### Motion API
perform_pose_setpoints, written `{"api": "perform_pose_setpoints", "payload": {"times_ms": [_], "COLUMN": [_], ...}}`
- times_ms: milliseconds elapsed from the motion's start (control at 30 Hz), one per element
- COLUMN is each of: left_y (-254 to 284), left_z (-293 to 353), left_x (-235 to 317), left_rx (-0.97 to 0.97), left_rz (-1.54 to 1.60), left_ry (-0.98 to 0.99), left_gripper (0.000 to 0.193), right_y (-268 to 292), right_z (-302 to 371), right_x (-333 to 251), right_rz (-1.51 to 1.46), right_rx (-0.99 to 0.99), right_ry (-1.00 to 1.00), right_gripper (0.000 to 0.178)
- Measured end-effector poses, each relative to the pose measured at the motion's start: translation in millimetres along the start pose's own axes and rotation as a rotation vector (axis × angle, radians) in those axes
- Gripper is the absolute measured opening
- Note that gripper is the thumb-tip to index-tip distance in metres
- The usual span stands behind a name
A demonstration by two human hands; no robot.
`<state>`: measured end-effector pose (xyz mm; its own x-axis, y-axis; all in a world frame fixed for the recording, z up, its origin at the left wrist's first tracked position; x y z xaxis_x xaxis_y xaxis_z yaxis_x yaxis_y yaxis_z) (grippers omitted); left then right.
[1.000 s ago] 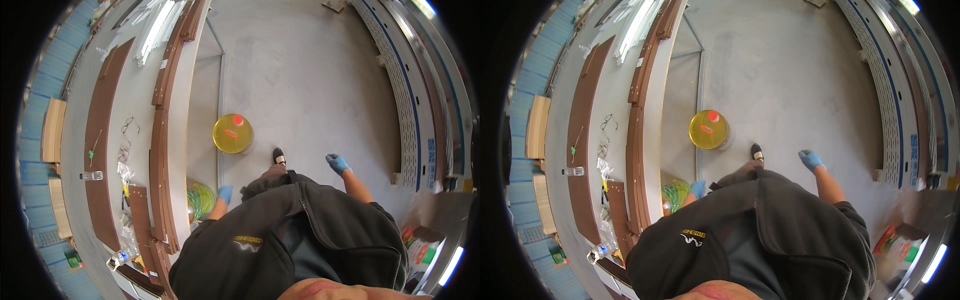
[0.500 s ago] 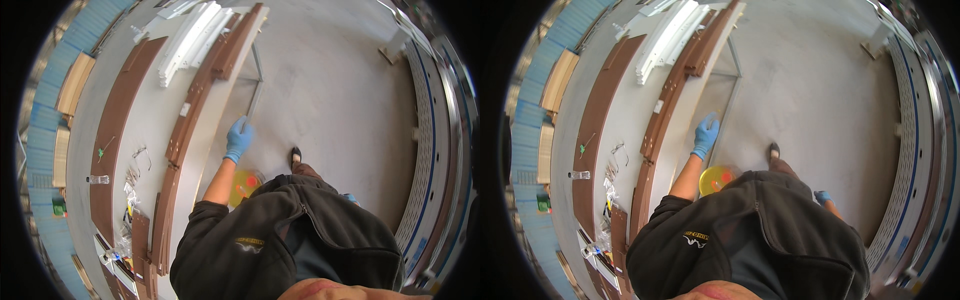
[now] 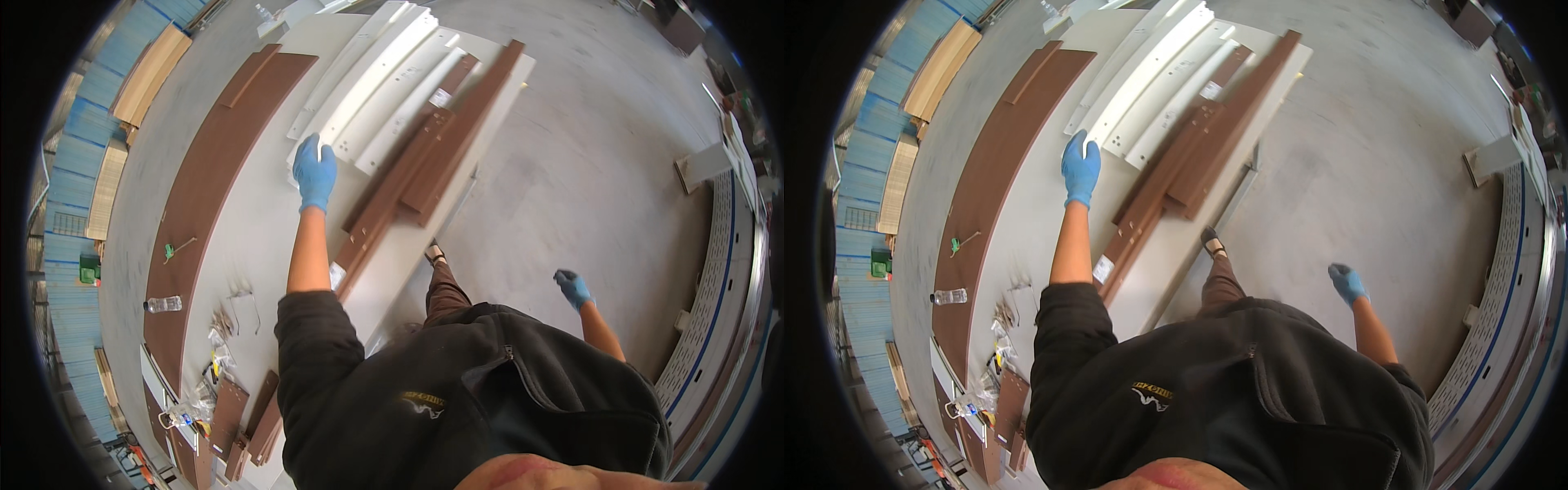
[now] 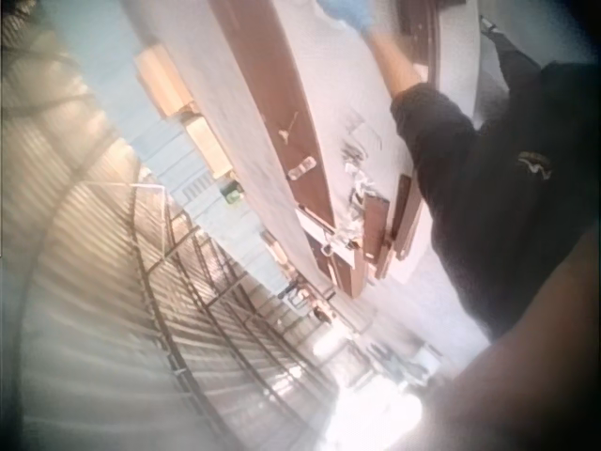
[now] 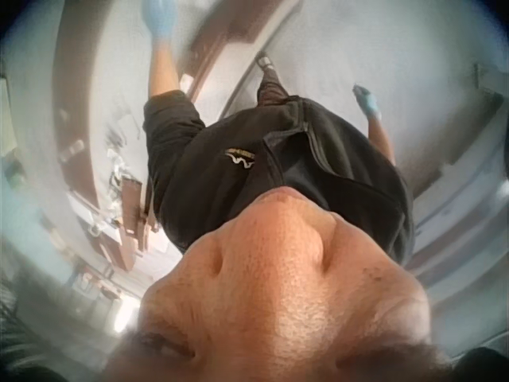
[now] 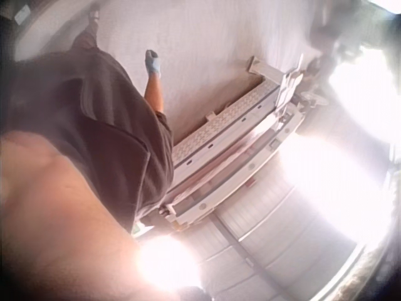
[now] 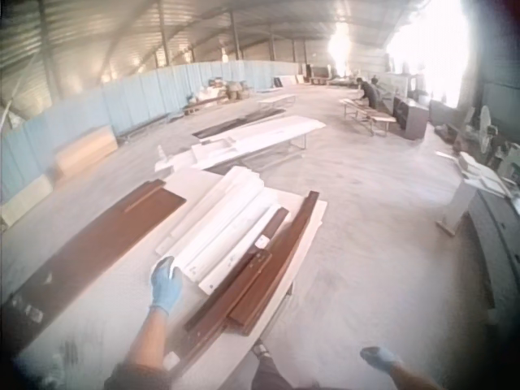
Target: The person handles white and brown flat-pack panels, wipes them with a cloth, and uses a utility knife to trim edges. They stack and align panels on a workbench, then place them on the floor in a workshop setting.
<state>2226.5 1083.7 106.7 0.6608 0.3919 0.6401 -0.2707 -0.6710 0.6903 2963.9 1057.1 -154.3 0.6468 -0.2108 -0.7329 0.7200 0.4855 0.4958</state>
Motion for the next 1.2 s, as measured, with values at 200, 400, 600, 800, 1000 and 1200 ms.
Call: {"api": "perform_pose_setpoints", "payload": {"times_ms": [200, 400, 600, 800, 1000, 1200], "left_y": [-93.0, -184.6, -227.6, -184.0, -48.0, 57.1], "left_z": [-208.1, -289.7, -301.7, -299.9, -222.4, -11.0], "left_x": [-68.2, -108.7, -124.7, -73.3, 45.8, 192.0], "left_rx": [-0.107, -0.298, -0.323, -0.27, 0.076, 0.279], "left_rz": [-0.225, -0.625, -0.747, -0.651, -0.558, -0.418], "left_ry": [0.158, 0.19, 0.193, 0.209, 0.083, -0.099], "left_gripper": [0.049, 0.061, 0.075, 0.092, 0.105, 0.117], "right_y": [-56.3, -60.8, -68.1, -55.5, 5.3, 1.5], "right_z": [-14.7, -45.7, -81.3, -114.9, -210.0, -118.4], "right_x": [-19.7, -58.1, -85.3, -91.7, -236.0, -571.0], "right_rz": [0.407, 0.015, -0.094, 0.08, 0.274, 0.365], "right_rx": [-0.527, -0.168, -0.166, -0.308, -0.077, -0.008], "right_ry": [-0.174, -0.381, -0.387, -0.289, 0.189, 1.77], "right_gripper": [0.05, 0.047, 0.048, 0.048, 0.039, 0.065]}}
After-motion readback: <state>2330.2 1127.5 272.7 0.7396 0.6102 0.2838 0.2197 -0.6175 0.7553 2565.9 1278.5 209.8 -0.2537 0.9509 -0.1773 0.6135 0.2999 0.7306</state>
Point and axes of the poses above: each hand's wrist, its own z-axis away from the middle knuckle, its own y-axis out of the back of the hand, x = y × z, the point moved 6 cm from there along -z, towards the middle knuckle, and after that the axes turned 14 degrees about y, right-handed, at the moved point
